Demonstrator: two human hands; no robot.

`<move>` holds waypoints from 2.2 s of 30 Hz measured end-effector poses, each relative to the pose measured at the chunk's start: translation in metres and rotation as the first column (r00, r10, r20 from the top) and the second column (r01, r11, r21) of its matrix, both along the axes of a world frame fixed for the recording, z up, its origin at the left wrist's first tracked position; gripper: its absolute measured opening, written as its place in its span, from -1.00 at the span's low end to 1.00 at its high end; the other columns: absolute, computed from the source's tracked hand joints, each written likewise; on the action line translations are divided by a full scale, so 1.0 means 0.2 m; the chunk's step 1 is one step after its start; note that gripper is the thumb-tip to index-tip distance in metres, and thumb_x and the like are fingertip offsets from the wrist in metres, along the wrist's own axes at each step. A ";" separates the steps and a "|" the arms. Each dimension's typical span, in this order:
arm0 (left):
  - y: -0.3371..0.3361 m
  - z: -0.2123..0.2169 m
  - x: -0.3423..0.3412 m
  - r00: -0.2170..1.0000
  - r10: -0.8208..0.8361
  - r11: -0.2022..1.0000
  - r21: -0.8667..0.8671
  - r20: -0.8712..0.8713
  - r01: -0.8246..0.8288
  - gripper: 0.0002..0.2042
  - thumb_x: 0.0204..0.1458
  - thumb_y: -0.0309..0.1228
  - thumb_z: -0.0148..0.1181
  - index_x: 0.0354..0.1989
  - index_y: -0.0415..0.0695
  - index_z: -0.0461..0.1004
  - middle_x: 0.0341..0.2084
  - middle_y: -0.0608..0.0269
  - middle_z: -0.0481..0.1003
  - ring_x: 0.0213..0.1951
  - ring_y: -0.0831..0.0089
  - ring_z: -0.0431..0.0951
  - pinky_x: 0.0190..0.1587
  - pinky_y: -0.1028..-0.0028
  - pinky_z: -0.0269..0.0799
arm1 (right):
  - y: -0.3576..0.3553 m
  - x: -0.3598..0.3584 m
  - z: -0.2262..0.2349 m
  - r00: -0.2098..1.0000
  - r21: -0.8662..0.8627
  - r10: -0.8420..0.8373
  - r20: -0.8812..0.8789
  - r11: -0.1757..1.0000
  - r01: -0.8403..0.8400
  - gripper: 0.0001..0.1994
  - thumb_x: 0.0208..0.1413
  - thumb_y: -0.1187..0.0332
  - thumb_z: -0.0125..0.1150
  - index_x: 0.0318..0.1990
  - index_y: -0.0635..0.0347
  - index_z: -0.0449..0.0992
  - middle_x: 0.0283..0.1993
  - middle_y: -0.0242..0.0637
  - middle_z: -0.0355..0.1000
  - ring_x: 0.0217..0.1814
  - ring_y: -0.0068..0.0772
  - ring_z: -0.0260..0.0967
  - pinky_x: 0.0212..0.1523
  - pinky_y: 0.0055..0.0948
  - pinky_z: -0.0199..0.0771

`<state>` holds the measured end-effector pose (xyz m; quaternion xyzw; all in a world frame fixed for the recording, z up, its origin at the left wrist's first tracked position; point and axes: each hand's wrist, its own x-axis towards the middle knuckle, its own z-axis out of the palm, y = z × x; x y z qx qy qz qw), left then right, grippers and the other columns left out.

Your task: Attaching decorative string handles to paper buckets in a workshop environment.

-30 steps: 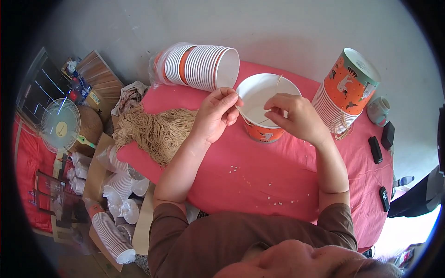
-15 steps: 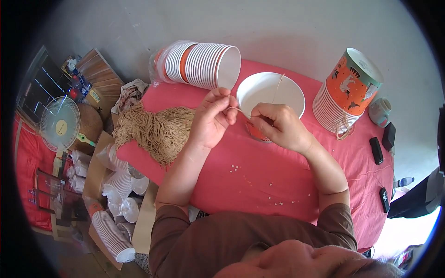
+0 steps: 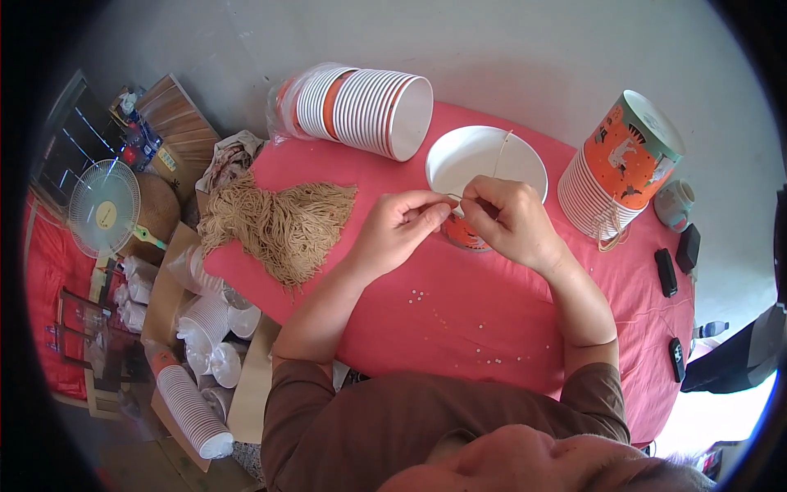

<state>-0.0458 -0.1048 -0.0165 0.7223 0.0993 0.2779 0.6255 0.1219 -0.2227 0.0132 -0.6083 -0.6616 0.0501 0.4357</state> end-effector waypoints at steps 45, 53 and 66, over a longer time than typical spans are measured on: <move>0.00 -0.05 0.04 0.995 0.056 0.994 0.090 0.080 -0.064 -0.89 0.20 -0.53 0.16 -0.18 -0.32 0.54 -0.35 0.28 0.59 -0.31 0.67 0.55 -0.29 0.64 0.47 | -0.05 0.03 0.06 0.977 0.121 0.100 0.191 0.985 -0.125 -0.70 -0.04 0.58 0.32 -0.09 0.26 0.56 -0.19 -0.16 0.48 -0.27 -0.21 0.53 -0.30 -0.34 0.57; -0.01 -0.04 0.03 0.993 0.003 1.000 0.007 0.114 -0.004 -0.89 0.19 -0.56 0.16 -0.18 -0.33 0.53 -0.36 0.30 0.58 -0.32 0.67 0.55 -0.29 0.64 0.48 | -0.02 0.02 0.03 0.964 0.191 0.165 0.207 0.960 -0.205 -0.82 -0.06 0.63 0.30 -0.24 0.30 0.55 -0.30 -0.21 0.49 -0.32 -0.21 0.53 -0.36 -0.35 0.55; 0.01 -0.05 0.03 0.990 0.015 0.999 0.034 0.140 -0.020 -0.94 0.18 -0.57 0.16 -0.22 -0.28 0.49 -0.35 0.32 0.55 -0.30 0.67 0.55 -0.24 0.63 0.50 | -0.01 0.04 0.02 0.977 0.167 0.072 0.199 0.980 -0.107 -0.88 0.02 0.48 0.28 -0.32 0.26 0.45 -0.41 -0.19 0.44 -0.39 -0.10 0.46 -0.41 -0.19 0.46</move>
